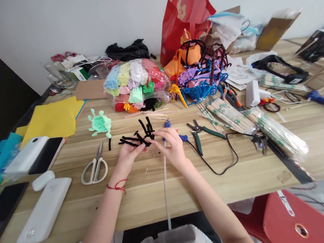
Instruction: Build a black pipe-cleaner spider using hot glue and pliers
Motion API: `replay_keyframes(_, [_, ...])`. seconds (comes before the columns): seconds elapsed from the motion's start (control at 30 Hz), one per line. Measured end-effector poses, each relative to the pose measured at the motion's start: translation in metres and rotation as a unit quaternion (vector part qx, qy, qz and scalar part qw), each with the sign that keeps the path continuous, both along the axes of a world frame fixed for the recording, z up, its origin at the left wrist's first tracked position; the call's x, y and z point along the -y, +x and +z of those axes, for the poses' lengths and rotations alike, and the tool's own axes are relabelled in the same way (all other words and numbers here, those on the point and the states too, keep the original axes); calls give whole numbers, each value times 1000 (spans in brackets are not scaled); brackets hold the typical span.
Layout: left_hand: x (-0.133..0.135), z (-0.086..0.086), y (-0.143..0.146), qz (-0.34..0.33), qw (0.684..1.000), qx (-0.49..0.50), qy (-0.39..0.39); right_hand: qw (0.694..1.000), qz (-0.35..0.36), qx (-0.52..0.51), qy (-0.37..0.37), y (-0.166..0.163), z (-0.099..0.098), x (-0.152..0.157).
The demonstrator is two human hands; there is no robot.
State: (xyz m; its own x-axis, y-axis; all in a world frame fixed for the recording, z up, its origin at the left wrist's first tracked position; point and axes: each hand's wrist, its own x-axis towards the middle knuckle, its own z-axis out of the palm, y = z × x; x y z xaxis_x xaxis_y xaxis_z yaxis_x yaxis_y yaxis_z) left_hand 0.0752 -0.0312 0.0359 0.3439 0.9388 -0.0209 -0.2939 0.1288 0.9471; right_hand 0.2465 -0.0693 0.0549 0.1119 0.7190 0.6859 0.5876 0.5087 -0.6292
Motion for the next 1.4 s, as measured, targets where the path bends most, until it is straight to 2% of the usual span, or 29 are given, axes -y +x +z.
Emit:
replay_keyframes(0.27, [2, -1, 0, 7, 1000, -11, 9, 1000, 10, 3, 28, -3, -3, -1])
replay_keyframes(0.53, [0, -5, 0, 18, 1000, -11, 8, 999, 22, 28, -2, -2, -5, -1])
replay_keyframes(0.73, [0, -4, 1, 33, 999, -6, 7, 999, 32, 31, 4, -2, -6, -1])
replay_keyframes(0.9, [4, 2, -3, 25, 999, -11, 44, 999, 24, -29, -15, -6, -4, -1])
replay_keyframes(1.07, [4, 2, -9, -101, 992, 60, 54, 990, 9, -133, -45, -5, -9, -5])
replay_keyframes(1.13, [4, 1, -9, -132, 986, 94, 46, 983, 16, -174, -63, -3, -13, -7])
replay_keyframes(1.27, [5, 0, -8, -129, 982, 136, 13, 970, 39, -220, -93, 1, -17, -9])
replay_keyframes(1.4, [3, -1, -7, -83, 994, 76, -13, 963, 63, -237, -115, 0, -15, -9])
